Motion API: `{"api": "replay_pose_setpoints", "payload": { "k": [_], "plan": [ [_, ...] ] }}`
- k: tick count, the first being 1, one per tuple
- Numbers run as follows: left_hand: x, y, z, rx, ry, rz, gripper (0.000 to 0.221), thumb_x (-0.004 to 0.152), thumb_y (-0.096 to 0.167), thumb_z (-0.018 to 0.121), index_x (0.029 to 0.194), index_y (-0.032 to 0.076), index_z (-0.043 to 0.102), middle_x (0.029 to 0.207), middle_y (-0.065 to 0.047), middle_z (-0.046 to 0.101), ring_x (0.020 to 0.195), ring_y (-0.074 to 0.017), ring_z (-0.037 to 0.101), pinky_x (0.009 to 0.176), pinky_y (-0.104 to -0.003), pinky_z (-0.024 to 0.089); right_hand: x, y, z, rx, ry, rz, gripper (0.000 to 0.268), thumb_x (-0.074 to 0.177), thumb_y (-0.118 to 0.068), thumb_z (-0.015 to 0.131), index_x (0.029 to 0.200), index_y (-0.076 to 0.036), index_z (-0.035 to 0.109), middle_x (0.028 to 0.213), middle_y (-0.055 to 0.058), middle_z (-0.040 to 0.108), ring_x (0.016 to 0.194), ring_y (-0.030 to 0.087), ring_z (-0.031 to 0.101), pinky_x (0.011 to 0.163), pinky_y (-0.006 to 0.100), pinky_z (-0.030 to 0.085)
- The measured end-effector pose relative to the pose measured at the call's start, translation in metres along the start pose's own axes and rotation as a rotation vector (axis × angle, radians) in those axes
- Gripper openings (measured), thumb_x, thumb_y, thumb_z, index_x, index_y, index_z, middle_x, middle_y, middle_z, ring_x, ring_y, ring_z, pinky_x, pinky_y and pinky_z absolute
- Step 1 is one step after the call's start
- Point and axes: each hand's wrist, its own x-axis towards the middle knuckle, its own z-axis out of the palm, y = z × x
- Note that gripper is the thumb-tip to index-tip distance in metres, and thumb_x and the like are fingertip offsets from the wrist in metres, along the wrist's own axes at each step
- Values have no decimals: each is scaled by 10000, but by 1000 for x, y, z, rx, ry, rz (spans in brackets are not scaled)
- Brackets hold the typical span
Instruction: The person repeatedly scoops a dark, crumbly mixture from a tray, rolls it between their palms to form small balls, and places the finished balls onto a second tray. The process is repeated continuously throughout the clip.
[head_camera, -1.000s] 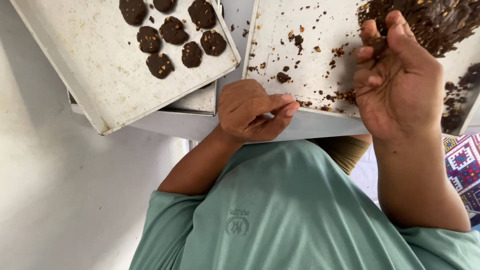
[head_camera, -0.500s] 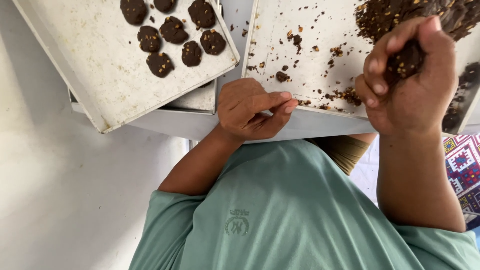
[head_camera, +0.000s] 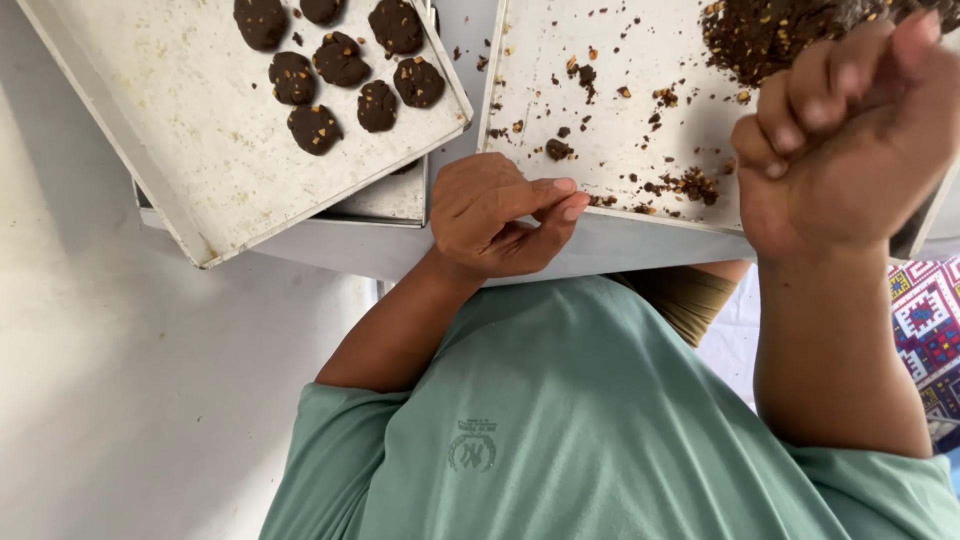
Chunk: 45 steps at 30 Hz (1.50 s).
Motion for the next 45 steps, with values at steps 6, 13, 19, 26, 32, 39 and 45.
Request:
{"api": "replay_pose_setpoints", "payload": {
  "k": [6,13,19,26,32,39,45],
  "plan": [
    [1,-2,-1,16,-10,14,137,937,143,794,1026,78,713,700,24,712,456,-107,531,428,-263,406,1,2,-17,124,-176,175,236,1018,-137,539,1237,-184,612,1112,-9,617,738,39,509,402,115,299],
    [3,-1,-1,56,-4,22,112,947,164,782,996,90,715,649,29,657,458,-111,502,426,-268,387,-7,13,-12,-144,-190,-250,511,992,-524,436,677,-191,210,526,0,34,450,111,-16,409,269,46],
    [1,-2,1,67,7,50,110,968,171,769,1037,101,720,568,40,586,430,-99,429,414,-275,342,1,37,-37,-498,-185,-315,488,1191,-358,391,765,-121,415,664,43,368,530,140,315,457,273,278],
    [3,-3,3,86,16,28,92,961,141,758,1022,96,705,608,26,643,438,-106,427,442,-267,367,-16,25,-33,-1229,-377,-968,163,1190,59,490,1326,146,512,1178,254,552,913,312,545,770,413,446],
    [3,-3,4,74,21,67,120,956,97,767,1063,94,714,572,12,636,431,-94,453,433,-270,372,-12,37,-59,-1207,-234,-1013,428,1279,-243,399,1246,87,669,909,121,584,638,207,442,617,396,331],
    [9,0,7,102,6,125,117,951,71,769,1034,87,689,695,-12,709,445,-99,504,443,-260,434,3,46,-79,-1164,-273,-926,511,1307,-217,523,848,6,548,713,76,445,655,203,405,639,399,287],
    [11,3,7,126,-24,143,103,949,65,758,1000,84,671,743,-19,740,445,-96,524,458,-250,460,1,44,-73,-1174,-278,-1005,541,1354,-227,463,903,-3,662,775,63,632,736,224,603,737,388,452]
  ]
}}
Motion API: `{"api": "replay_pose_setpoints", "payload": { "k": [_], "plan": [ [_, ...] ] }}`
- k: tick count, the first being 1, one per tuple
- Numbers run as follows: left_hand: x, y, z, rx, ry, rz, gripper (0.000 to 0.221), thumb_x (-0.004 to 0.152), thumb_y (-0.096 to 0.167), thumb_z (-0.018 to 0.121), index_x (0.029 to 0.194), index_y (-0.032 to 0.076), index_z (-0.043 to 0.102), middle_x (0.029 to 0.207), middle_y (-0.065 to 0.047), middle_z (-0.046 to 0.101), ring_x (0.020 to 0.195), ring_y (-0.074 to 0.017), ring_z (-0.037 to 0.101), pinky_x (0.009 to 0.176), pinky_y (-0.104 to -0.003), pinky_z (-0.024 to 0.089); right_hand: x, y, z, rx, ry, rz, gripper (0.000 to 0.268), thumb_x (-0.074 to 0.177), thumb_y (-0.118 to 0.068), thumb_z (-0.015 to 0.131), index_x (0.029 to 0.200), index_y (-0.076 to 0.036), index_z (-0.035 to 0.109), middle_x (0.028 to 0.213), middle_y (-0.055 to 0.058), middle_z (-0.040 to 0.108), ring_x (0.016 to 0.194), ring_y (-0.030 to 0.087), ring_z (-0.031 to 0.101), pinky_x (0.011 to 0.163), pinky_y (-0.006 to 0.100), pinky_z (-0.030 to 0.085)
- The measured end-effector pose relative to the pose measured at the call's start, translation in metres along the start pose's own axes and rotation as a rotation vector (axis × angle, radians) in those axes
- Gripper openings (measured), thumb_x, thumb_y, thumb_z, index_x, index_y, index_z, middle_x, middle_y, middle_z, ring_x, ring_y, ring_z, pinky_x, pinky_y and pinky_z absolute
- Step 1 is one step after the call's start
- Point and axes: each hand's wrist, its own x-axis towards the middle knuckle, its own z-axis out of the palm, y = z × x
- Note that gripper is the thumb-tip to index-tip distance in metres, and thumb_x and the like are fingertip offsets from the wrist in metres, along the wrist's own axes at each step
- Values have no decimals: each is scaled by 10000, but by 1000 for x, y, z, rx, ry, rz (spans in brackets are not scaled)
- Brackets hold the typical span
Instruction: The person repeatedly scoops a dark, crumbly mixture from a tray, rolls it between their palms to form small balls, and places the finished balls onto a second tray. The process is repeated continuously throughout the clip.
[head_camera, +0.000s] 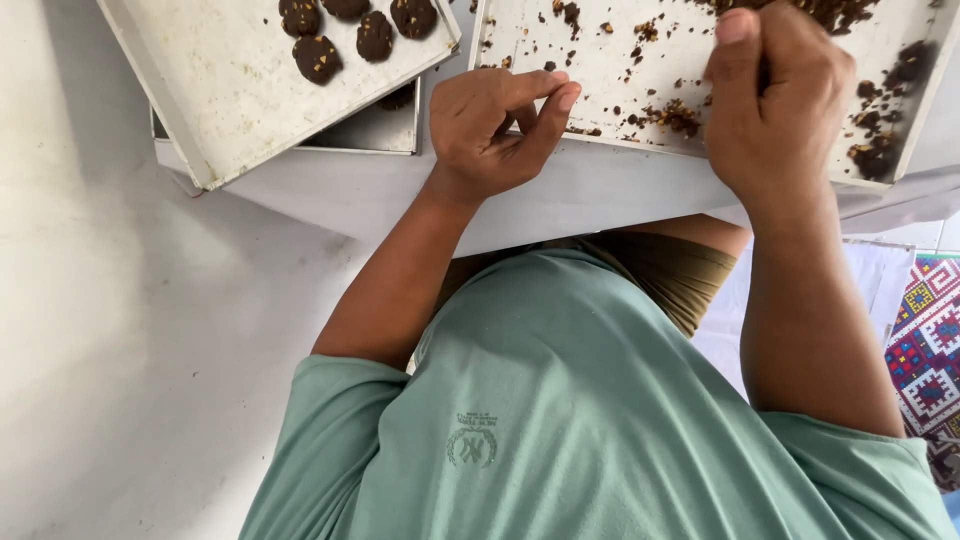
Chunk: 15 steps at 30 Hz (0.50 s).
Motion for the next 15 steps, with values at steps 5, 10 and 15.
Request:
{"api": "replay_pose_setpoints", "payload": {
  "k": [5,10,15],
  "plan": [
    [1,-4,0,-12,-13,51,111,973,82,757,1055,93,683,676,7,676,459,-89,514,446,-258,445,-1,4,2,23,9,73,728,1324,-261,364,667,-31,578,609,52,549,543,200,553,552,346,383],
    [1,1,-2,-82,2,-79,121,966,85,764,1058,88,685,709,-12,729,454,-80,530,439,-236,452,13,-17,-5,256,-1,221,544,1194,-389,289,1059,21,620,848,105,541,724,189,476,690,365,369],
    [22,38,7,-408,-38,-557,122,1010,162,723,1113,133,665,739,-2,622,594,-66,474,569,-233,386,25,-37,-11,388,-113,237,269,1102,-23,446,1355,42,511,1181,196,521,873,177,461,593,259,440]
  ]
}}
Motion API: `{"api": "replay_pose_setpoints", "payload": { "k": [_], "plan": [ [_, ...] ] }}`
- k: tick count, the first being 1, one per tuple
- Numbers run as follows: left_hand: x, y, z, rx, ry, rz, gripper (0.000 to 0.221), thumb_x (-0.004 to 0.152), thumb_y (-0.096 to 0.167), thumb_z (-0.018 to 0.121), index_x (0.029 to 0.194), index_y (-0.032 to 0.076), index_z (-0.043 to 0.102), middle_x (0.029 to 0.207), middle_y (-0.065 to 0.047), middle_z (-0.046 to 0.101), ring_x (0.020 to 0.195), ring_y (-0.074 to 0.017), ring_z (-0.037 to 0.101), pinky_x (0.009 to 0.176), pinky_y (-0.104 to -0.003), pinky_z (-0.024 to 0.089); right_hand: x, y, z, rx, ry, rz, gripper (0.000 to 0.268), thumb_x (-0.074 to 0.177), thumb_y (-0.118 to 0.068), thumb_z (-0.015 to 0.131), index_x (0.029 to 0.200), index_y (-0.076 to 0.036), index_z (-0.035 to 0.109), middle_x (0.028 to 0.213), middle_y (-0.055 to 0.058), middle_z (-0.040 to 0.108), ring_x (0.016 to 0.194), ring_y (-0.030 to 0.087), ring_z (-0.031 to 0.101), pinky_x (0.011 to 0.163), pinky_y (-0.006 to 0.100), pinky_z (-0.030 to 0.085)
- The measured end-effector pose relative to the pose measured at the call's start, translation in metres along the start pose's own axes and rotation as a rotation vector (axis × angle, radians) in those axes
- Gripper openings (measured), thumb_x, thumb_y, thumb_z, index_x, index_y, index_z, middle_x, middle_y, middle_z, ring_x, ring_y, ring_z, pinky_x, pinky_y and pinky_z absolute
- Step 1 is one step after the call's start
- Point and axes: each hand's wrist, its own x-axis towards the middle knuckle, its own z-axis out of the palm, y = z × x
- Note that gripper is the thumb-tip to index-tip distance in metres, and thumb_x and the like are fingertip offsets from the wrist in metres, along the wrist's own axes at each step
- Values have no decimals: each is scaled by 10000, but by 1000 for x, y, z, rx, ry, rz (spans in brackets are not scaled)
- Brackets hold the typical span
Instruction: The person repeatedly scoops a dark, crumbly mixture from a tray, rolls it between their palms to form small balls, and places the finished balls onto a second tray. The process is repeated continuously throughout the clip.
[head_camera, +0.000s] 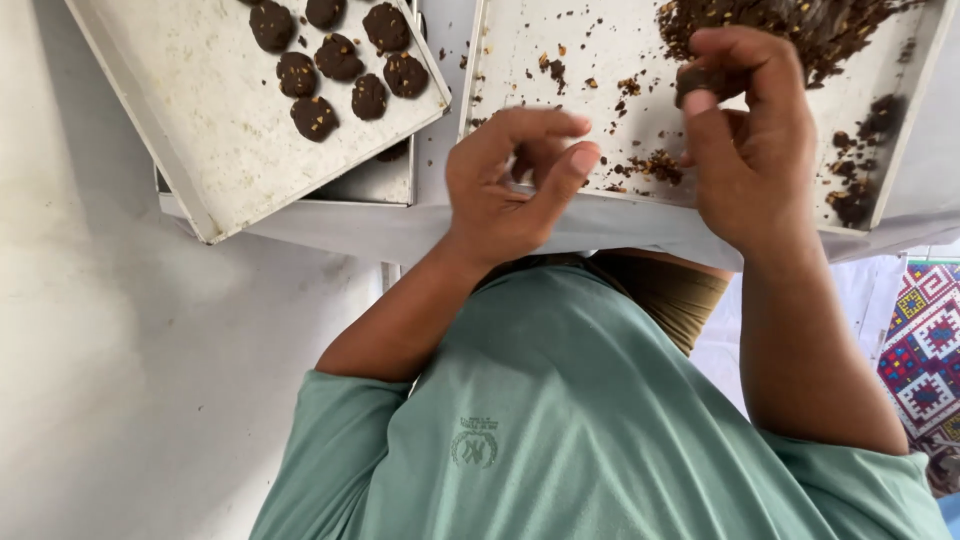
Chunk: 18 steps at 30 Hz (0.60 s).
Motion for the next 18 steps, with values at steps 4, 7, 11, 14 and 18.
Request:
{"api": "replay_pose_setpoints", "payload": {
  "k": [4,7,11,14,18],
  "plan": [
    [13,2,11,-306,-22,-260,275,1104,313,622,1324,164,550,1215,-20,684,1155,-151,695,1058,-293,597,3,-7,4,34,32,42,417,1089,41,742,1423,22,494,1220,150,563,1083,191,555,768,253,479],
    [15,-14,19,-541,-10,-412,406,1148,423,540,1418,119,523,1509,-139,631,1485,-238,590,1255,-395,491,2,-7,6,20,52,17,402,1062,-7,837,1305,29,517,1217,167,596,1052,201,575,836,275,509],
    [18,-27,27,-712,30,-484,362,1188,364,507,1425,96,564,1539,-135,621,1518,-249,564,1321,-399,440,6,-3,8,17,52,34,454,1016,32,891,1289,17,529,1197,162,618,919,176,543,796,257,484],
    [21,-34,27,-806,-34,-554,398,1214,403,436,1431,102,582,1638,-143,529,1595,-275,480,1384,-433,364,7,-2,12,51,45,10,480,1003,-2,898,1290,6,513,1193,168,613,834,160,507,765,245,453],
    [23,-35,27,-947,-101,-655,474,1217,453,411,1451,81,588,1677,-115,486,1612,-293,449,1399,-454,347,6,-8,15,-35,21,-165,365,1014,40,873,1198,71,558,1138,233,652,837,237,602,705,304,514]
  ]
}}
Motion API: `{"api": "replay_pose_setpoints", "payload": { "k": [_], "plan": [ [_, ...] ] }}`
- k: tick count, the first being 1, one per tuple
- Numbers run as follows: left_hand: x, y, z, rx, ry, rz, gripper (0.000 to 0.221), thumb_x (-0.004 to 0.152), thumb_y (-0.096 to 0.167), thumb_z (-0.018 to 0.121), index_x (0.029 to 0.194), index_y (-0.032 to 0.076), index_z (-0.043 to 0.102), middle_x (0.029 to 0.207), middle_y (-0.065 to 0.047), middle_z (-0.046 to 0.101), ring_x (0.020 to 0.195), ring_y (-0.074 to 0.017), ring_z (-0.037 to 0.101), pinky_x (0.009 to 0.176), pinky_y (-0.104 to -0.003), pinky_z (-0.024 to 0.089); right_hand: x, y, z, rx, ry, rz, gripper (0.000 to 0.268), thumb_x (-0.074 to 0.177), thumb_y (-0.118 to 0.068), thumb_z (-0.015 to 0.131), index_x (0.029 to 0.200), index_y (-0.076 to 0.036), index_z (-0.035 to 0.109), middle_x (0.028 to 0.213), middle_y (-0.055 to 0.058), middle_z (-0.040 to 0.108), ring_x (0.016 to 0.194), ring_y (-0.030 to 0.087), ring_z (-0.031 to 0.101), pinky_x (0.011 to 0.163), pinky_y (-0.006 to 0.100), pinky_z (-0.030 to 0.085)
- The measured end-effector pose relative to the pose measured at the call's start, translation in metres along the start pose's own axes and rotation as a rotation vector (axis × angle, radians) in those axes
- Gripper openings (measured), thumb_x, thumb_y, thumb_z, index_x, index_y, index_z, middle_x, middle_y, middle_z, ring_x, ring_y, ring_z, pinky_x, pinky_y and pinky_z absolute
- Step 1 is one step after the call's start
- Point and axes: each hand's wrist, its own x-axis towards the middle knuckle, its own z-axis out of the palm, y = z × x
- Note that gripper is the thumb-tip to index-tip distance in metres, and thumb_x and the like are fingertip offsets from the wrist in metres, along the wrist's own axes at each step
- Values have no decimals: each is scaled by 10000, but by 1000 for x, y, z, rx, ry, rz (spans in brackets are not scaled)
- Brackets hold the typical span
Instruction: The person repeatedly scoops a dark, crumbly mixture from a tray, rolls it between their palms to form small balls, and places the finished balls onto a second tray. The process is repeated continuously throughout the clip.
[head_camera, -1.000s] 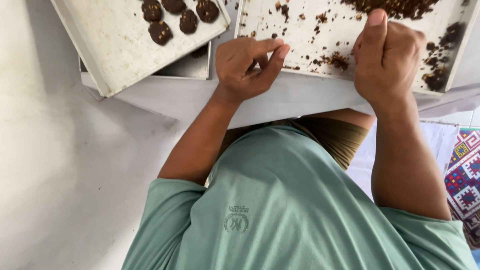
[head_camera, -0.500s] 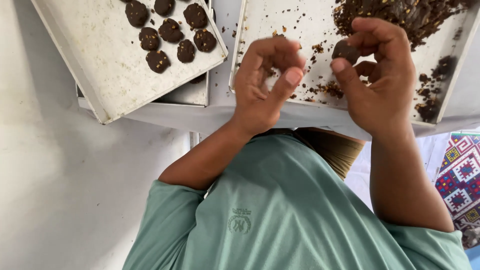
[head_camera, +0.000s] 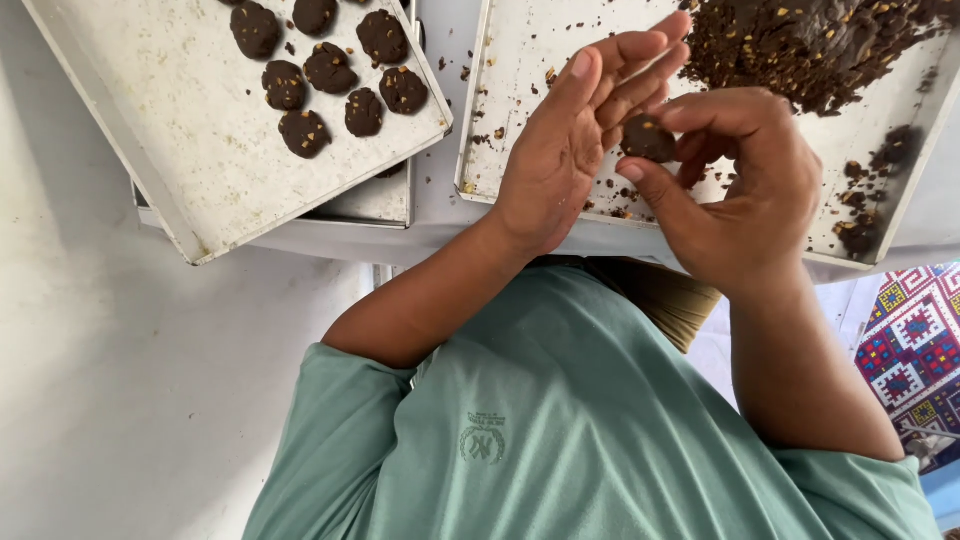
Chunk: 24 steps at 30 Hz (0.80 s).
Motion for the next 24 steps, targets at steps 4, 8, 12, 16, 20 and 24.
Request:
{"api": "replay_pose_setpoints", "payload": {
  "k": [4,8,12,16,20,24],
  "plan": [
    [4,-7,-3,-313,-63,-21,534,1231,411,437,1422,-57,609,1626,-260,494,1560,-401,463,1406,-501,331,13,1,1,-371,-72,-368,198,1053,-107,890,1112,36,766,1092,138,792,972,342,689,941,425,459],
    [4,-10,-5,-538,-92,-71,595,1259,438,402,1431,-92,612,1609,-293,500,1530,-426,481,1388,-505,327,12,2,10,-465,-71,-421,78,1066,-112,828,1111,-55,798,1186,75,800,1084,342,643,968,430,467],
    [7,-8,-8,-652,-61,-80,543,1232,456,458,1351,-40,645,1509,-315,552,1452,-444,523,1317,-498,384,9,1,7,-547,-73,-500,142,1082,-150,758,1196,-99,826,1292,59,747,1124,319,591,1016,486,440],
    [12,-14,-14,-615,100,-39,491,1190,431,502,1230,-34,655,1396,-336,592,1321,-463,586,1128,-496,554,6,8,-1,-549,16,-515,191,1088,-119,706,1196,20,780,1227,165,769,1064,329,613,997,487,407],
    [12,-12,-13,-599,105,-3,513,1192,456,500,1217,-36,642,1372,-331,614,1315,-471,584,1156,-538,513,1,10,-4,-534,56,-517,262,1108,-96,610,1210,76,780,1270,191,714,1097,393,577,1005,516,434],
    [7,-14,-19,-710,-75,-22,643,1244,522,406,1362,-60,655,1504,-337,541,1453,-489,498,1297,-551,413,-5,9,1,-631,8,-556,312,1078,-234,644,1214,-6,806,1198,110,797,1108,300,591,1038,451,346]
  ]
}}
